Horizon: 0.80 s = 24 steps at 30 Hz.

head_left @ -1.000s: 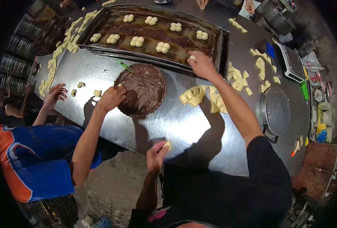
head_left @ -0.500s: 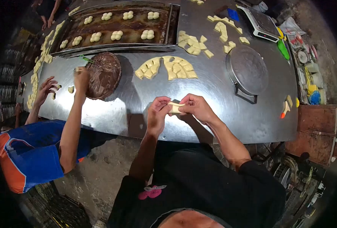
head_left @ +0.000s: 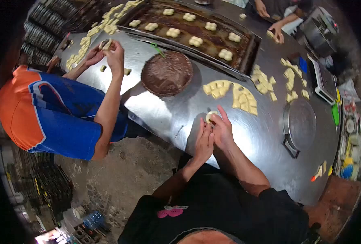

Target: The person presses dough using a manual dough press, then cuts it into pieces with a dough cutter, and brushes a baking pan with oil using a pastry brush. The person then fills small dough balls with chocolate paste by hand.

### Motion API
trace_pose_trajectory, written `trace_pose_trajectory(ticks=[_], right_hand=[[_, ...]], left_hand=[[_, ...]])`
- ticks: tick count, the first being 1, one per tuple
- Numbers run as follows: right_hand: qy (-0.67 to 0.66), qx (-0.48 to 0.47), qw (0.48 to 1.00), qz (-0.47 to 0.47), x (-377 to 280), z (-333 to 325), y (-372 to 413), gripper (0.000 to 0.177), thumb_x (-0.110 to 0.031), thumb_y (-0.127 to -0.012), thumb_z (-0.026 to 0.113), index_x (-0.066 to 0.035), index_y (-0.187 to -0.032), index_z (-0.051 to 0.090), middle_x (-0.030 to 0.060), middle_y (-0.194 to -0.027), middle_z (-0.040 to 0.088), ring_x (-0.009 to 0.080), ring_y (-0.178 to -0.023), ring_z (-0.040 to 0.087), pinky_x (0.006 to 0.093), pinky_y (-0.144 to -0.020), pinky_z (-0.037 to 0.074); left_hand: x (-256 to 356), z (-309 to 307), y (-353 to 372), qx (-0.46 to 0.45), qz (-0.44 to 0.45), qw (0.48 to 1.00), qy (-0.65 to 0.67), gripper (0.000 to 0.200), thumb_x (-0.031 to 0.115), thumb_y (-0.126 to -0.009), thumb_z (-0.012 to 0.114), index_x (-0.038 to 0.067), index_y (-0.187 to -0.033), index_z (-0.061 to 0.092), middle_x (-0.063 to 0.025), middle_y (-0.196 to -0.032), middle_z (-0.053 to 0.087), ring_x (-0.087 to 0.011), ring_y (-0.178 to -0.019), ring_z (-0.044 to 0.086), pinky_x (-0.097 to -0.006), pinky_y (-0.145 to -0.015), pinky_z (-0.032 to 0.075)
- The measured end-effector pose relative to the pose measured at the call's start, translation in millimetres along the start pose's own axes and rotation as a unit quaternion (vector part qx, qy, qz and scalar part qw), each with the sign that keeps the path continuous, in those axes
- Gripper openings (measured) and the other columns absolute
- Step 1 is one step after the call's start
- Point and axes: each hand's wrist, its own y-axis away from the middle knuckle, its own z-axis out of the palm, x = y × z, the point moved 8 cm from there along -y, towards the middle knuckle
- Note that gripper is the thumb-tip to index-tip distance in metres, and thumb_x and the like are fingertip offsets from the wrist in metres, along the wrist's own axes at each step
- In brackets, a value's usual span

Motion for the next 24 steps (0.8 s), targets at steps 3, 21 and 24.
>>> trace_pose_trajectory(ticks=[3, 21, 24], right_hand=[[0.326, -0.085, 0.938, -0.082, -4, 64, -62, 0.063, 0.001, -0.084, 0.058, -0.009, -0.143, 0.035, 0.0074, -0.089, 0.06, 0.0167, -0.081, 0.059, 0.0337, -0.072, 0.051], [0.817, -0.387, 0.415, -0.101, 54, 178, -178, 0.046, 0.001, -0.076, 0.049, -0.006, -0.121, 0.058, 0.0235, -0.101, 0.066, 0.0394, -0.097, 0.063, 0.0467, -0.078, 0.049], [0.722, -0.351, 0.596, -0.027, 53, 169, -196, 0.049, 0.003, -0.076, 0.049, -0.003, -0.123, 0.055, 0.019, -0.1, 0.067, 0.0291, -0.091, 0.065, 0.0397, -0.071, 0.052]], left_hand=[[5, -50, -2, 0.029, 0.088, 0.994, -0.058, 0.041, 0.008, -0.091, 0.055, 0.003, -0.131, 0.054, -0.0254, -0.15, 0.027, -0.0405, -0.135, 0.035, -0.0415, -0.108, 0.034], [-106, -171, -6, 0.095, -0.092, 0.987, 0.096, 0.024, 0.007, -0.094, 0.054, -0.001, -0.114, 0.063, -0.0148, -0.125, 0.058, -0.0246, -0.115, 0.057, -0.0335, -0.095, 0.047], [-111, -145, -27, 0.071, -0.148, 0.951, 0.261, 0.028, 0.01, -0.096, 0.053, -0.004, -0.12, 0.058, -0.0145, -0.127, 0.056, -0.0249, -0.117, 0.055, -0.0369, -0.094, 0.048]])
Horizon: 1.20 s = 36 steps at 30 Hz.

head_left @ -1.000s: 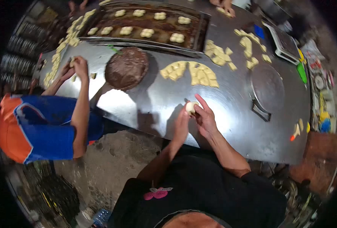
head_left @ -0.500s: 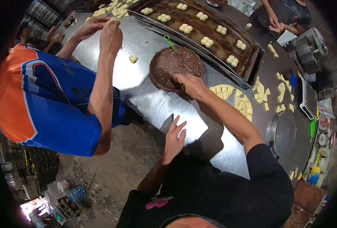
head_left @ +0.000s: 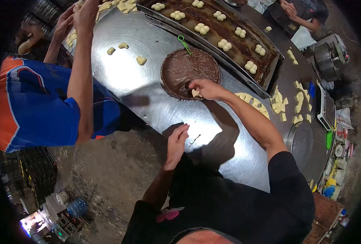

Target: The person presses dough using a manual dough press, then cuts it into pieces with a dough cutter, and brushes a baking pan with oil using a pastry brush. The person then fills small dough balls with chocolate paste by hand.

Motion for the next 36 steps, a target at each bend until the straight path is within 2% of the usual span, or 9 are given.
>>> trace_pose_trajectory(ticks=[1, 3, 5, 15, 17, 20, 25, 30, 36], right_hand=[[0.001, 0.002, 1.0, 0.0, -11, -3, 11, 0.049, 0.003, -0.076, 0.049, -0.003, -0.123, 0.055, 0.019, -0.1, 0.067, 0.0291, -0.091, 0.065, 0.0397, -0.071, 0.052], [-0.458, -0.079, 0.874, 0.141, -17, 24, 50, 0.045, 0.003, -0.078, 0.05, -0.004, -0.122, 0.056, 0.0031, -0.09, 0.063, 0.0122, -0.076, 0.063, 0.0326, -0.07, 0.055], [-0.6, -0.094, 0.789, 0.088, -21, 40, 75, 0.048, 0.006, -0.08, 0.049, -0.001, -0.127, 0.053, 0.008, -0.101, 0.065, 0.0153, -0.085, 0.066, 0.0288, -0.072, 0.059], [-0.722, 0.194, 0.657, 0.1, 21, 57, 228, 0.035, 0.002, -0.086, 0.05, 0.004, -0.121, 0.055, 0.013, -0.107, 0.063, 0.023, -0.098, 0.064, 0.0348, -0.082, 0.057], [-0.602, 0.268, 0.751, 0.042, 20, 64, 248, 0.039, 0.003, -0.087, 0.052, 0.007, -0.126, 0.051, 0.0163, -0.114, 0.062, 0.0234, -0.101, 0.064, 0.0336, -0.087, 0.054], [-0.069, 0.433, 0.899, 0.014, -27, 41, 299, 0.038, 0.002, -0.087, 0.056, 0.001, -0.126, 0.055, 0.0189, -0.119, 0.062, 0.027, -0.103, 0.065, 0.0329, -0.084, 0.055], [-0.077, 0.392, 0.916, -0.034, -42, 33, 324, 0.029, -0.001, -0.084, 0.061, -0.002, -0.114, 0.065, 0.0174, -0.103, 0.068, 0.0261, -0.085, 0.07, 0.0316, -0.073, 0.055], [-0.082, 0.321, 0.943, -0.034, -58, 22, 306, 0.015, -0.013, -0.083, 0.067, -0.004, -0.095, 0.068, 0.0129, -0.084, 0.063, 0.0274, -0.074, 0.064, 0.0343, -0.065, 0.05], [-0.083, 0.37, 0.925, 0.0, -47, 36, 270, 0.016, -0.005, -0.083, 0.065, -0.002, -0.098, 0.066, 0.0107, -0.086, 0.063, 0.0218, -0.077, 0.064, 0.0314, -0.066, 0.051]], left_hand=[[4, 12, -7, -0.002, 0.002, 1.0, 0.0, 0.028, 0.01, -0.096, 0.053, -0.004, -0.12, 0.058, -0.0145, -0.127, 0.056, -0.0249, -0.117, 0.055, -0.0369, -0.094, 0.048], [0, 35, -15, 0.022, -0.08, 0.974, 0.212, 0.035, 0.014, -0.098, 0.049, -0.005, -0.127, 0.05, -0.0149, -0.128, 0.054, -0.026, -0.118, 0.054, -0.0404, -0.094, 0.049], [16, 56, -19, 0.027, -0.073, 0.95, 0.304, 0.036, 0.018, -0.1, 0.045, -0.003, -0.13, 0.047, -0.015, -0.124, 0.055, -0.0264, -0.114, 0.056, -0.0427, -0.094, 0.05], [23, 108, 29, -0.011, -0.028, 0.958, 0.286, 0.017, 0.006, -0.094, 0.057, 0.0, -0.109, 0.057, -0.0127, -0.107, 0.063, -0.0201, -0.097, 0.063, -0.0357, -0.084, 0.055], [18, 120, 40, 0.011, -0.034, 0.963, 0.266, 0.018, 0.006, -0.094, 0.057, 0.0, -0.11, 0.057, -0.0126, -0.108, 0.063, -0.0192, -0.095, 0.064, -0.0338, -0.081, 0.055], [27, 143, 62, 0.002, -0.028, 0.983, 0.183, 0.019, 0.005, -0.092, 0.059, -0.001, -0.11, 0.059, -0.0099, -0.109, 0.064, -0.0162, -0.091, 0.063, -0.0305, -0.078, 0.054], [50, 140, 78, -0.031, 0.14, 0.99, 0.016, 0.014, -0.001, -0.088, 0.06, -0.001, -0.101, 0.062, -0.0078, -0.106, 0.062, -0.0161, -0.097, 0.059, -0.0313, -0.087, 0.049], [34, 144, 66, -0.24, -0.054, 0.948, 0.204, 0.016, 0.004, -0.089, 0.057, 0.001, -0.105, 0.058, -0.009, -0.105, 0.062, -0.0181, -0.098, 0.06, -0.032, -0.088, 0.049], [29, 118, 50, -0.118, -0.086, 0.96, 0.24, 0.027, 0.004, -0.093, 0.056, -0.002, -0.12, 0.057, -0.0105, -0.108, 0.063, -0.0169, -0.101, 0.061, -0.0313, -0.088, 0.053]])
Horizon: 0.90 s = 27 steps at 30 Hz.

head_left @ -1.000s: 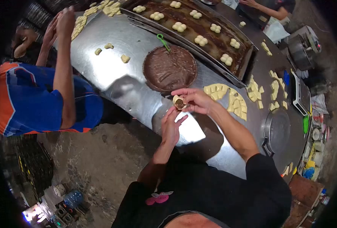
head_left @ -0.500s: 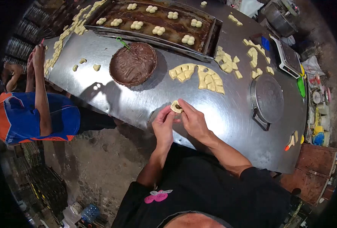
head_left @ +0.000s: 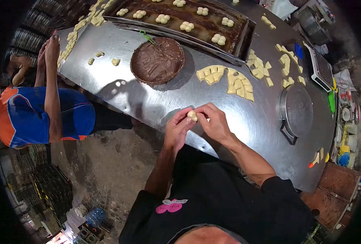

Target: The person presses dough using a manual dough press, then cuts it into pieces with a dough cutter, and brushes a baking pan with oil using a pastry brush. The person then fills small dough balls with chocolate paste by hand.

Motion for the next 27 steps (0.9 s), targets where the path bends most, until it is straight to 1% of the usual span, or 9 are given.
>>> trace_pose_trajectory(ticks=[3, 5, 8, 10, 14, 17, 21, 24, 27], right_hand=[[-0.079, 0.058, 0.994, -0.057, -27, 1, -3, 0.013, -0.003, -0.083, 0.065, -0.001, -0.095, 0.066, 0.0113, -0.088, 0.064, 0.0237, -0.076, 0.065, 0.0323, -0.067, 0.052], [0.007, 0.032, 0.994, -0.104, -37, 5, -6, 0.012, -0.001, -0.082, 0.064, -0.002, -0.094, 0.064, 0.0112, -0.087, 0.063, 0.0298, -0.079, 0.064, 0.0352, -0.067, 0.052], [0.047, 0.006, 0.994, -0.098, -32, 4, -17, 0.012, -0.003, -0.08, 0.067, -0.004, -0.093, 0.067, 0.0087, -0.083, 0.065, 0.0249, -0.07, 0.062, 0.034, -0.064, 0.05], [0.108, 0.033, 0.987, -0.116, -38, -6, -20, 0.007, -0.006, -0.078, 0.069, -0.006, -0.084, 0.066, 0.0063, -0.078, 0.064, 0.0237, -0.067, 0.059, 0.0347, -0.065, 0.045], [0.127, 0.054, 0.982, -0.127, -31, -20, -13, 0.009, -0.007, -0.077, 0.07, -0.007, -0.085, 0.066, 0.0058, -0.079, 0.064, 0.0234, -0.074, 0.059, 0.0343, -0.069, 0.041], [0.121, 0.088, 0.986, -0.069, -3, -31, 3, 0.014, -0.008, -0.077, 0.071, -0.007, -0.09, 0.067, 0.0052, -0.083, 0.065, 0.0227, -0.078, 0.059, 0.0336, -0.071, 0.039], [0.12, 0.151, 0.975, -0.112, -26, -58, 28, 0.012, -0.009, -0.077, 0.07, -0.007, -0.088, 0.067, 0.0032, -0.081, 0.065, 0.0209, -0.075, 0.059, 0.0338, -0.07, 0.038], [0.155, 0.121, 0.973, -0.118, -14, -65, 45, 0.016, -0.009, -0.077, 0.071, -0.008, -0.092, 0.066, 0.0032, -0.084, 0.065, 0.0205, -0.078, 0.059, 0.0341, -0.071, 0.038], [0.177, 0.104, 0.974, -0.1, -8, -73, 56, 0.018, -0.009, -0.076, 0.071, -0.009, -0.093, 0.066, 0.0028, -0.083, 0.064, 0.0202, -0.078, 0.058, 0.034, -0.071, 0.038]], left_hand=[[9, -14, -5, 0.019, 0.022, 0.999, 0.039, 0.032, 0.004, -0.094, 0.055, -0.003, -0.125, 0.055, -0.0111, -0.109, 0.063, -0.0173, -0.102, 0.061, -0.0306, -0.089, 0.052], [11, -21, -7, 0.018, -0.017, 1.0, 0.019, 0.03, 0.005, -0.095, 0.054, -0.004, -0.124, 0.056, -0.0112, -0.11, 0.063, -0.0174, -0.1, 0.062, -0.0302, -0.088, 0.052], [22, -13, -13, -0.034, 0.017, 0.999, -0.018, 0.029, 0.007, -0.096, 0.054, -0.006, -0.122, 0.056, -0.0116, -0.112, 0.063, -0.0173, -0.097, 0.063, -0.0303, -0.087, 0.053], [14, -14, -20, -0.073, -0.033, 0.997, 0.004, 0.03, 0.006, -0.096, 0.053, -0.007, -0.123, 0.056, -0.0127, -0.114, 0.063, -0.0174, -0.098, 0.063, -0.0302, -0.086, 0.053], [8, 10, -27, -0.14, -0.072, 0.987, -0.039, 0.034, 0.004, -0.094, 0.053, -0.008, -0.126, 0.052, -0.0139, -0.116, 0.061, -0.0179, -0.103, 0.062, -0.0296, -0.088, 0.052], [2, 32, -23, -0.106, -0.092, 0.99, 0.022, 0.038, 0.002, -0.094, 0.052, -0.007, -0.13, 0.049, -0.0146, -0.12, 0.06, -0.0192, -0.105, 0.061, -0.0295, -0.091, 0.052], [-20, 38, -10, -0.074, -0.055, 0.996, 0.022, 0.039, 0.003, -0.094, 0.052, -0.005, -0.132, 0.049, -0.0149, -0.121, 0.059, -0.0202, -0.107, 0.061, -0.0301, -0.094, 0.051], [-38, 48, 0, -0.073, -0.069, 0.995, -0.003, 0.035, 0.003, -0.094, 0.052, -0.005, -0.128, 0.052, -0.0144, -0.118, 0.061, -0.0206, -0.108, 0.061, -0.0313, -0.094, 0.051], [-42, 63, 2, -0.098, -0.024, 0.995, -0.009, 0.03, 0.004, -0.093, 0.053, -0.005, -0.122, 0.056, -0.0129, -0.114, 0.063, -0.0194, -0.105, 0.061, -0.0323, -0.091, 0.052]])
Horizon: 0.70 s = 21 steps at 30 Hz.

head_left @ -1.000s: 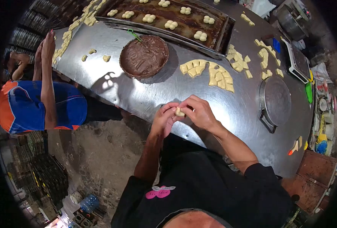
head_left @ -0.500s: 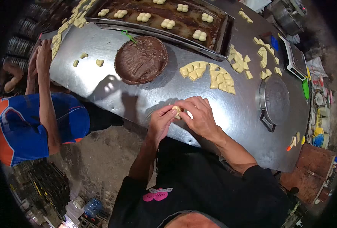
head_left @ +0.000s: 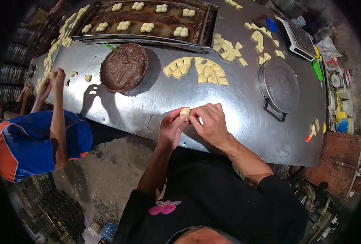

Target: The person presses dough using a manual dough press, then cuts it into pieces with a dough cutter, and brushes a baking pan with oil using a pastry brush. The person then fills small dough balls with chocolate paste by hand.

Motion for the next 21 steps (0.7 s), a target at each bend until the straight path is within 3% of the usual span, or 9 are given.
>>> trace_pose_trajectory(ticks=[8, 11, 12, 13, 14, 16, 17, 20, 21], right_hand=[[0.053, 0.097, 0.993, 0.03, 62, -18, 54, 0.013, -0.008, -0.072, 0.071, -0.01, -0.081, 0.062, 0.0025, -0.077, 0.06, 0.0216, -0.074, 0.057, 0.0364, -0.07, 0.037], [0.179, 0.069, 0.977, 0.088, 119, -6, 106, 0.009, -0.007, -0.075, 0.067, -0.01, -0.079, 0.06, 0.0037, -0.077, 0.06, 0.023, -0.075, 0.056, 0.0375, -0.07, 0.037], [0.226, 0.046, 0.967, 0.105, 137, 2, 126, 0.008, -0.007, -0.076, 0.066, -0.01, -0.081, 0.06, 0.0042, -0.079, 0.06, 0.0233, -0.076, 0.055, 0.0379, -0.071, 0.037], [0.242, 0.015, 0.961, 0.13, 137, 8, 146, 0.01, -0.009, -0.079, 0.065, -0.01, -0.088, 0.062, 0.0048, -0.087, 0.061, 0.0238, -0.087, 0.056, 0.039, -0.075, 0.038], [0.253, 0.008, 0.959, 0.128, 123, 6, 154, 0.017, -0.01, -0.079, 0.065, -0.01, -0.096, 0.064, 0.0047, -0.095, 0.062, 0.0242, -0.097, 0.056, 0.0403, -0.08, 0.039], [0.291, 0.01, 0.948, 0.13, 110, -2, 160, 0.019, -0.009, -0.078, 0.064, -0.01, -0.097, 0.066, 0.0039, -0.097, 0.063, 0.0238, -0.102, 0.056, 0.0409, -0.084, 0.039], [0.238, -0.024, 0.955, 0.173, 121, 1, 164, 0.014, -0.008, -0.078, 0.063, -0.01, -0.091, 0.067, 0.0054, -0.096, 0.063, 0.0254, -0.099, 0.056, 0.0415, -0.083, 0.039], [0.146, 0.017, 0.949, 0.279, 131, -3, 128, 0.012, -0.004, -0.076, 0.063, -0.009, -0.086, 0.067, 0.0072, -0.093, 0.061, 0.0275, -0.097, 0.056, 0.0419, -0.081, 0.04], [0.095, 0.088, 0.968, 0.213, 127, 3, 113, 0.015, 0.0, -0.075, 0.062, -0.009, -0.086, 0.066, 0.0078, -0.088, 0.06, 0.0291, -0.093, 0.056, 0.0411, -0.079, 0.041]], left_hand=[[-70, 34, -15, -0.106, -0.137, 0.977, -0.125, 0.049, 0.006, -0.087, 0.066, -0.004, -0.132, 0.049, -0.0108, -0.119, 0.061, -0.0144, -0.105, 0.06, -0.0266, -0.09, 0.049], [-98, 7, -49, -0.071, -0.056, 0.899, -0.428, 0.049, 0.012, -0.088, 0.068, -0.001, -0.132, 0.052, -0.0112, -0.115, 0.065, -0.0131, -0.093, 0.062, -0.024, -0.081, 0.05], [-98, -10, -73, -0.066, -0.014, 0.831, -0.551, 0.045, 0.02, -0.084, 0.069, 0.002, -0.125, 0.059, -0.0192, -0.11, 0.066, -0.0238, -0.082, 0.067, -0.0329, -0.075, 0.053], [-100, -30, -100, -0.029, 0.057, 0.835, -0.546, 0.038, 0.022, -0.082, 0.069, 0.003, -0.115, 0.064, -0.0196, -0.098, 0.067, -0.0285, -0.078, 0.066, -0.0375, -0.071, 0.052], [-83, -30, -124, -0.006, 0.144, 0.777, -0.613, 0.031, 0.015, -0.084, 0.07, 0.002, -0.111, 0.064, -0.0121, -0.086, 0.068, -0.0165, -0.074, 0.063, -0.0305, -0.068, 0.051], [-46, 0, -151, 0.03, 0.242, 0.658, -0.712, 0.031, 0.023, -0.082, 0.067, -0.001, -0.102, 0.066, -0.0228, -0.092, 0.063, -0.0374, -0.089, 0.061, -0.0466, -0.078, 0.048], [-40, 13, -168, 0.035, 0.183, 0.588, -0.787, 0.031, 0.026, -0.083, 0.066, -0.001, -0.098, 0.066, -0.0216, -0.09, 0.063, -0.0376, -0.089, 0.062, -0.0474, -0.078, 0.048], [-63, 28, -197, -0.004, 0.184, 0.54, -0.821, 0.034, 0.028, -0.082, 0.066, -0.001, -0.101, 0.066, -0.0201, -0.091, 0.064, -0.038, -0.089, 0.062, -0.0474, -0.079, 0.048], [-71, 30, -197, -0.022, 0.252, 0.569, -0.782, 0.032, 0.024, -0.081, 0.067, -0.001, -0.101, 0.062, -0.0194, -0.093, 0.063, -0.0378, -0.086, 0.063, -0.0474, -0.077, 0.05]])
